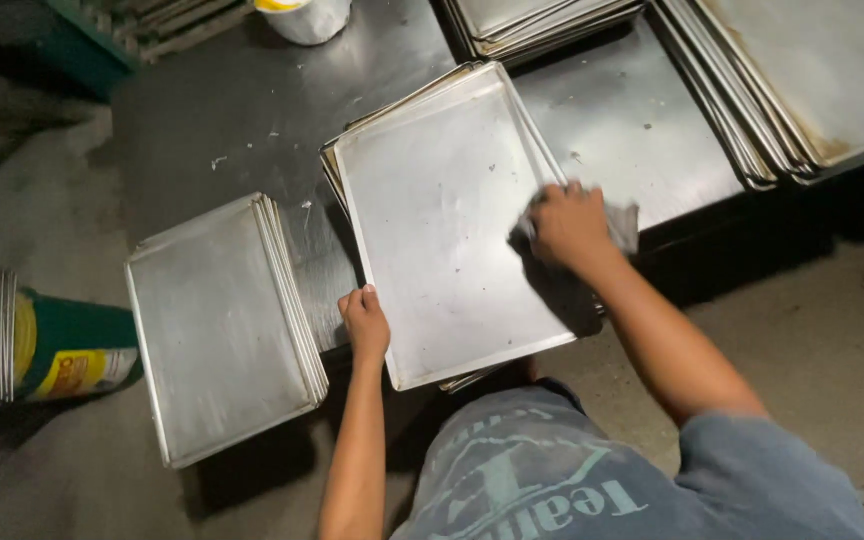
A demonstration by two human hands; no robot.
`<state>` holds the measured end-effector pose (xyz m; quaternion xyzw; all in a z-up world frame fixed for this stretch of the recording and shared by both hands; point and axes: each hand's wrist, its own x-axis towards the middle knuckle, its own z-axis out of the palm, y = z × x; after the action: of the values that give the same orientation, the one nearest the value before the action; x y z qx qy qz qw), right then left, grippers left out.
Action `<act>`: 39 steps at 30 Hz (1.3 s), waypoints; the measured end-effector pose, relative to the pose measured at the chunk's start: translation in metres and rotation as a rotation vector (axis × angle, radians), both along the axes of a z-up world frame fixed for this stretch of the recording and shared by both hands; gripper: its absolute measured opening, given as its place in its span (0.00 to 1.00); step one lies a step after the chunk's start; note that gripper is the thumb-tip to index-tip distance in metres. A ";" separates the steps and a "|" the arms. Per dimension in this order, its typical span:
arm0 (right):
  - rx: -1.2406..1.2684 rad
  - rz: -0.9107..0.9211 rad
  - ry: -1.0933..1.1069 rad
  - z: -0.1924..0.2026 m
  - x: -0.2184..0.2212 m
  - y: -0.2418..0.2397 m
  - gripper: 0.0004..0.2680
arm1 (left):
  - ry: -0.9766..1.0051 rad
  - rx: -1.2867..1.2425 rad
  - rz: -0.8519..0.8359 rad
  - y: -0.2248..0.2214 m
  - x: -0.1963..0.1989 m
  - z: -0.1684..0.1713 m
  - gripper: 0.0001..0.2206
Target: Greasing or wiping metal baking trays with a cloth in a commercial bakery setting.
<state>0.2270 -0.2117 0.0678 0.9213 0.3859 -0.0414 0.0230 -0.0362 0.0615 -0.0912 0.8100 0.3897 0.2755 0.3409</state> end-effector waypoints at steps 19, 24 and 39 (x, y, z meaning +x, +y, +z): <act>1.506 -0.824 0.970 -0.086 -0.221 -0.142 0.08 | 0.309 0.812 -1.156 -0.114 -0.119 0.125 0.37; 1.740 -0.934 1.022 -0.110 -0.201 -0.150 0.07 | -0.148 0.642 -1.060 -0.120 -0.117 0.179 0.29; 0.922 0.877 0.435 0.107 -0.162 -0.016 0.23 | -1.279 -1.162 -0.077 -0.147 -0.108 0.192 0.26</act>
<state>0.0654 -0.2281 0.1749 0.5655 0.6985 -0.0440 -0.4363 -0.1441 -0.0850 0.1009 0.2093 0.1743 0.4237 0.8638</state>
